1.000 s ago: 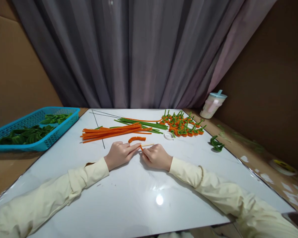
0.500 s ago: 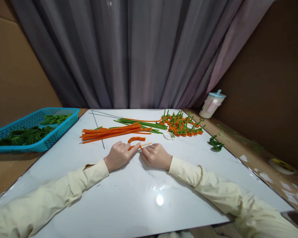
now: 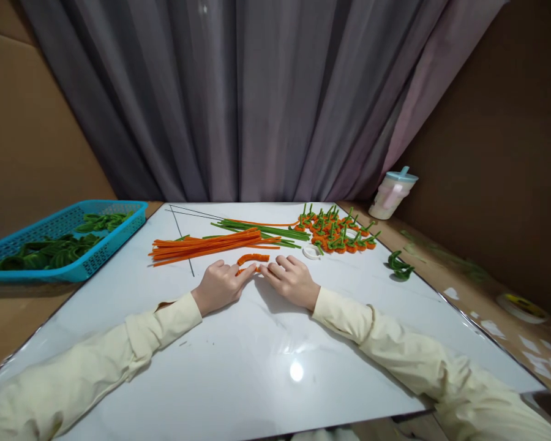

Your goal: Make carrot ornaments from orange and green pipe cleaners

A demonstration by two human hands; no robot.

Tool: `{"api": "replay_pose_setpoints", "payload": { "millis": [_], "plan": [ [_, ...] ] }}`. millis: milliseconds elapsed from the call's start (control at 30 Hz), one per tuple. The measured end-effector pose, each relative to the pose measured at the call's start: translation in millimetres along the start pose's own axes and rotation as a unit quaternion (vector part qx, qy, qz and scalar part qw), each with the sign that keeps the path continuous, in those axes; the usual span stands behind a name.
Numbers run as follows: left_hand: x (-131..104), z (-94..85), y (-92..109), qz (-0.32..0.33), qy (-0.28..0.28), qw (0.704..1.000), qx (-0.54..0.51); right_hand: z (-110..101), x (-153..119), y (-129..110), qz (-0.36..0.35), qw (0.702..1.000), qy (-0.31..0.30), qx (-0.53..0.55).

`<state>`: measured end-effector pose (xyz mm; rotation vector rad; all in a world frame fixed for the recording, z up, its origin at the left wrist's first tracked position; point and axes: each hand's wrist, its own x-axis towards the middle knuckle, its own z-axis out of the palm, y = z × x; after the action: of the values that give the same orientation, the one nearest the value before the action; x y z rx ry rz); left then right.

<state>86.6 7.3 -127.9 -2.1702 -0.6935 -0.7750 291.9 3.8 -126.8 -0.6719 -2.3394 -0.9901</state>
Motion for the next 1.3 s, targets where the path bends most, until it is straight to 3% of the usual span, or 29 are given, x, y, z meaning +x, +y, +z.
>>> {"api": "replay_pose_setpoints", "payload": {
  "millis": [167,367,533,833,1000,1200,1300],
  "plan": [
    [3,-6.4,1,0.015,-0.002,0.999,-0.04,-1,0,4,0.036,0.998,0.04,0.032],
    [2,-8.7,1,0.034,0.026,0.996,-0.075,2,1,3,0.094,0.991,0.004,0.092],
    [2,-9.1,-1,0.037,0.047,0.994,-0.09,10,-1,3,0.122,0.971,-0.005,0.205],
    [1,-7.9,-4,0.033,0.069,0.98,-0.183,16,0,7,0.17,0.873,-0.066,0.453],
    [-2,-4.8,-5,0.001,0.06,0.973,-0.222,17,0,8,0.196,0.8,-0.048,0.566],
    [-6,-0.8,-6,0.008,0.063,0.989,-0.136,13,4,4,0.255,0.707,-0.069,0.656],
    [-7,-1.6,-6,0.017,0.062,0.992,-0.108,10,7,0,0.262,0.718,-0.079,0.64]
  ]
}}
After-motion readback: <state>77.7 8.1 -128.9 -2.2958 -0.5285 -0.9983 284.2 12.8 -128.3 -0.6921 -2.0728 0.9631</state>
